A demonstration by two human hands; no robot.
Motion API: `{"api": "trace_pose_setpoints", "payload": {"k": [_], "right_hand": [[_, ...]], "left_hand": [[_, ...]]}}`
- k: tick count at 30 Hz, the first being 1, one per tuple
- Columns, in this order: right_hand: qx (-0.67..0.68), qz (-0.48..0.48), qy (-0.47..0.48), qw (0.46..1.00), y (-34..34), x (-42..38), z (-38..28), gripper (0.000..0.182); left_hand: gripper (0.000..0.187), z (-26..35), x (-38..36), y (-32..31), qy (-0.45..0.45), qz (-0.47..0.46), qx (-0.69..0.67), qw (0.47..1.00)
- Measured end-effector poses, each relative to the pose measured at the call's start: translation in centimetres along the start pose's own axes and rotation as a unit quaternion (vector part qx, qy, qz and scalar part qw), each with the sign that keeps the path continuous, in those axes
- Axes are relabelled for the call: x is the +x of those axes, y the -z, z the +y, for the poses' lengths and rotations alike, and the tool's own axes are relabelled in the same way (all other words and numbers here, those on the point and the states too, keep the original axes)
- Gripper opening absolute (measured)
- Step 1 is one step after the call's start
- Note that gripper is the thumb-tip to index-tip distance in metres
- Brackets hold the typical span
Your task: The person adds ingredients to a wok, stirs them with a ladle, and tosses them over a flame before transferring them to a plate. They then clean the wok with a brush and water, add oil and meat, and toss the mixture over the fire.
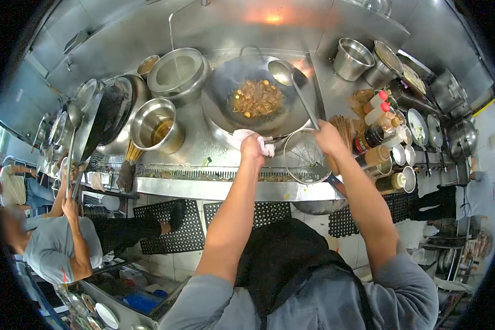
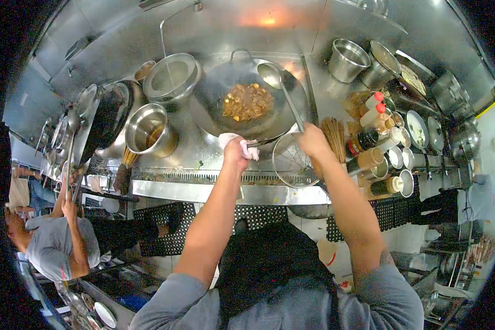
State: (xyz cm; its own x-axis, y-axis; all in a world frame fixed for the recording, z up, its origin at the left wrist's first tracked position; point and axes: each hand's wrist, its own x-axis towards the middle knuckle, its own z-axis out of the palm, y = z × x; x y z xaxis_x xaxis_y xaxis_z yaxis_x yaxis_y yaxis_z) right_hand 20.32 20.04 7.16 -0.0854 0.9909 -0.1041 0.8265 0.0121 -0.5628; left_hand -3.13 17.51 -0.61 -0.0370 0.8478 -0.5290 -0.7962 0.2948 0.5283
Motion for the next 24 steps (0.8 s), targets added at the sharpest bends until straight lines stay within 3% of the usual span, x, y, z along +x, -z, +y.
{"api": "trace_pose_setpoints", "payload": {"k": [4, 7, 11, 13, 16, 19, 24], "right_hand": [[-0.113, -0.019, 0.045, 0.992, -4.5, 2.2, -1.9, 0.046], [-0.205, -0.082, 0.093, 0.971, -0.8, -1.0, -3.8, 0.048], [-0.337, -0.045, 0.078, 0.937, 7.2, -7.5, -5.6, 0.046], [-0.334, -0.063, 0.093, 0.936, 11.1, -10.3, -4.8, 0.050], [-0.341, -0.135, 0.009, 0.930, 14.1, -13.0, -7.5, 0.047], [-0.301, -0.142, 0.041, 0.942, 11.5, -11.7, -4.6, 0.048], [-0.238, -0.038, 0.039, 0.970, 2.8, -4.2, -1.9, 0.046]], "left_hand": [[0.010, -0.3, 2.9, 2.8, 0.023, -0.045, 0.002, 0.999], [0.010, -0.4, 4.1, 3.9, 0.069, -0.066, -0.011, 0.995], [0.012, 0.3, 2.2, 3.1, 0.081, -0.062, -0.001, 0.995], [0.013, 0.1, 2.2, 2.9, 0.071, -0.070, 0.021, 0.995], [0.012, -0.3, 2.0, 2.2, 0.036, -0.025, -0.001, 0.999], [0.012, -0.2, 1.8, 2.1, 0.041, -0.025, 0.007, 0.999], [0.012, 0.2, 1.2, 1.7, 0.042, -0.037, 0.019, 0.998]]}}
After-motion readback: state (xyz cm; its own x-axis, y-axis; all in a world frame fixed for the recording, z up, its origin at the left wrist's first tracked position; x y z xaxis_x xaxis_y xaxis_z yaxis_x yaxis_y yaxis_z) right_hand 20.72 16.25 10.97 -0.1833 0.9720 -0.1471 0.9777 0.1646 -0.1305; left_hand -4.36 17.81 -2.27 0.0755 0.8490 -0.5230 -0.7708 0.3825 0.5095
